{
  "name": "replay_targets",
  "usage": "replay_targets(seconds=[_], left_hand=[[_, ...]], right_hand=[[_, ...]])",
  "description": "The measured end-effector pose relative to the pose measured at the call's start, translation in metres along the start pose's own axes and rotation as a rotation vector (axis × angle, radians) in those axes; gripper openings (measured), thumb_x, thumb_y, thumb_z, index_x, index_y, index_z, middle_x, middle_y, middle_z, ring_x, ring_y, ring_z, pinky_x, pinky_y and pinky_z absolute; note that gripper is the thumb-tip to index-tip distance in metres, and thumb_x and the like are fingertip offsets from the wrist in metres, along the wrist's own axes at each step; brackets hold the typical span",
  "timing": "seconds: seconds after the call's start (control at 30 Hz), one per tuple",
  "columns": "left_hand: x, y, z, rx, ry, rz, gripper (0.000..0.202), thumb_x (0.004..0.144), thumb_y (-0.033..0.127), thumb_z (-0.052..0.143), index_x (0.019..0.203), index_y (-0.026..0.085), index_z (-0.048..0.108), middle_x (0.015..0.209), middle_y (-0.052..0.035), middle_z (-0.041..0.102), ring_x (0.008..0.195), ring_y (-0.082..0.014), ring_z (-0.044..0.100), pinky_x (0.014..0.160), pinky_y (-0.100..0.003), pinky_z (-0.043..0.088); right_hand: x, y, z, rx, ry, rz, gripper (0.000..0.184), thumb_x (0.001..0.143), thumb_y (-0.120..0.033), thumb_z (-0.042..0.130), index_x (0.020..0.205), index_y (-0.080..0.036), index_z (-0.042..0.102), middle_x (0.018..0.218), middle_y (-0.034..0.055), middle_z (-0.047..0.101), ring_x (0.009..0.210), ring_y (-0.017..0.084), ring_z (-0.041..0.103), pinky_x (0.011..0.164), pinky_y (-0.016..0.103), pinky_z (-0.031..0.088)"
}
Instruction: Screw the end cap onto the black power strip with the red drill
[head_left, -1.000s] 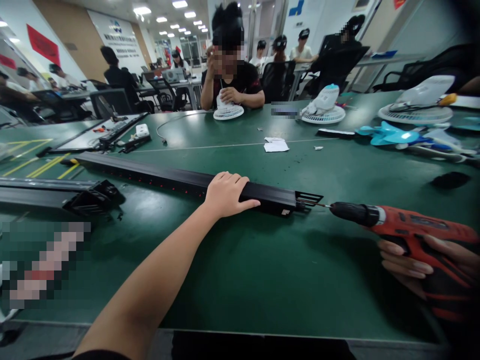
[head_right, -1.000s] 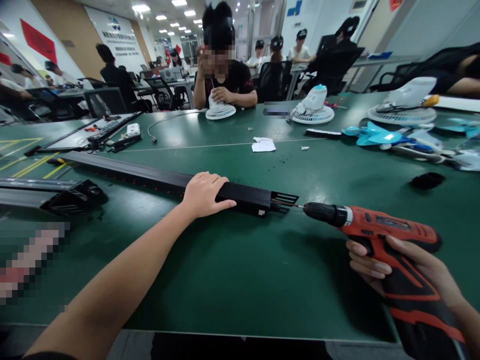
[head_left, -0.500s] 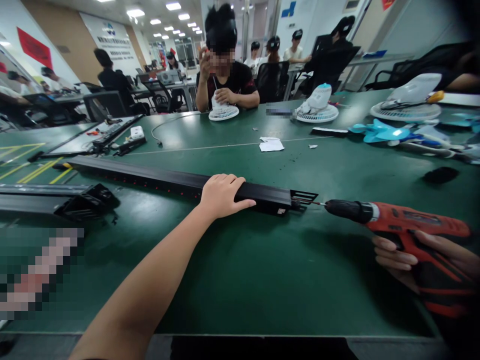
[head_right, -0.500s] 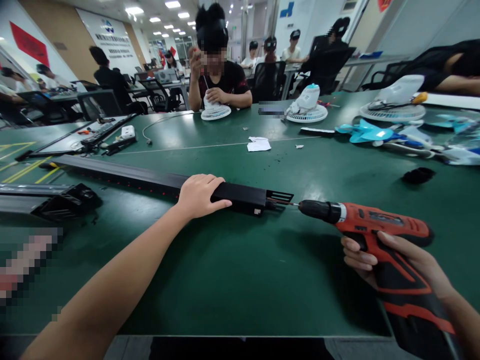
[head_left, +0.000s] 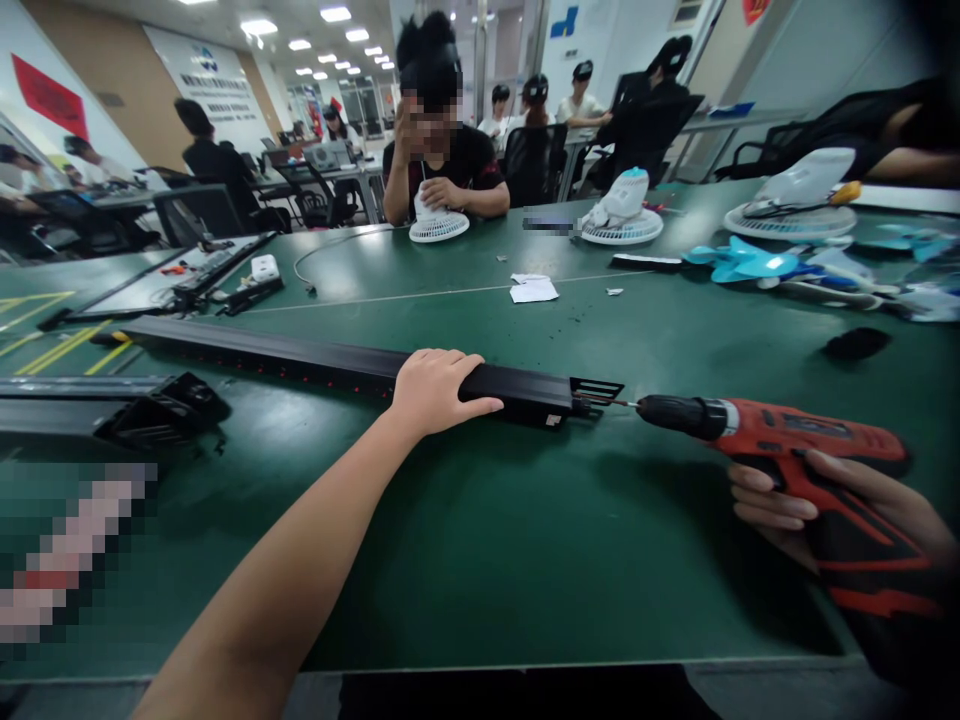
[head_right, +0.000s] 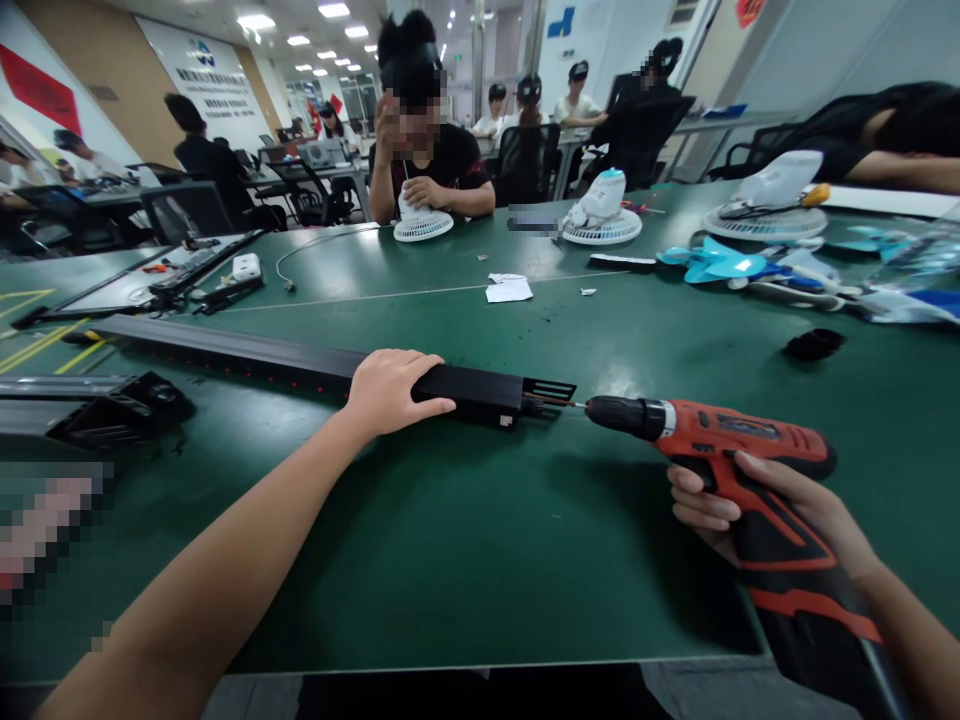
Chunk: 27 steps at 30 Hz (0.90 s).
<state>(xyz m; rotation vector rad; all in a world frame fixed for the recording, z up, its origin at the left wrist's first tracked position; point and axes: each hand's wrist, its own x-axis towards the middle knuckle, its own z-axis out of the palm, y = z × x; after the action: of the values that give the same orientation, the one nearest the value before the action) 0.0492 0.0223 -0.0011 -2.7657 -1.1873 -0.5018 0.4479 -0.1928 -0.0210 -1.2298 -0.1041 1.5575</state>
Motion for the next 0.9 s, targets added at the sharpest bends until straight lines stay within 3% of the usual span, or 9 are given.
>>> replay_targets(seconds=[0.33, 0.57, 0.9], left_hand=[[0.005, 0.003, -0.011, -0.014, -0.101, 0.005, 0.070, 0.097, 0.080, 0.057, 0.138, 0.025, 0.072, 0.128, -0.0108, 0.079, 0.118, -0.0339, 0.073, 0.109, -0.051, 0.051], [0.003, 0.002, -0.006, 0.005, -0.103, 0.003, 0.072, 0.099, 0.079, 0.057, 0.147, 0.026, 0.067, 0.148, -0.0121, 0.072, 0.145, -0.0374, 0.061, 0.124, -0.058, 0.041], [0.003, -0.001, -0.007, -0.001, -0.142, 0.027, 0.083, 0.095, 0.083, 0.059, 0.153, 0.024, 0.062, 0.156, -0.0151, 0.066, 0.149, -0.0388, 0.057, 0.129, -0.064, 0.033]], right_hand=[[-0.004, 0.002, -0.001, -0.149, -0.047, -0.050, 0.049, 0.067, -0.053, 0.092, 0.090, -0.028, 0.057, 0.072, -0.0011, 0.039, 0.055, 0.015, 0.035, 0.042, 0.029, 0.045], [-0.008, 0.000, 0.008, -0.104, -0.004, 0.003, 0.055, 0.057, -0.049, 0.097, 0.086, -0.028, 0.054, 0.065, -0.0028, 0.035, 0.054, 0.015, 0.032, 0.043, 0.028, 0.047], [-0.003, 0.000, -0.001, -0.109, -0.042, -0.011, 0.045, 0.066, -0.051, 0.092, 0.085, -0.028, 0.059, 0.066, -0.0016, 0.035, 0.055, 0.017, 0.033, 0.042, 0.031, 0.045]])
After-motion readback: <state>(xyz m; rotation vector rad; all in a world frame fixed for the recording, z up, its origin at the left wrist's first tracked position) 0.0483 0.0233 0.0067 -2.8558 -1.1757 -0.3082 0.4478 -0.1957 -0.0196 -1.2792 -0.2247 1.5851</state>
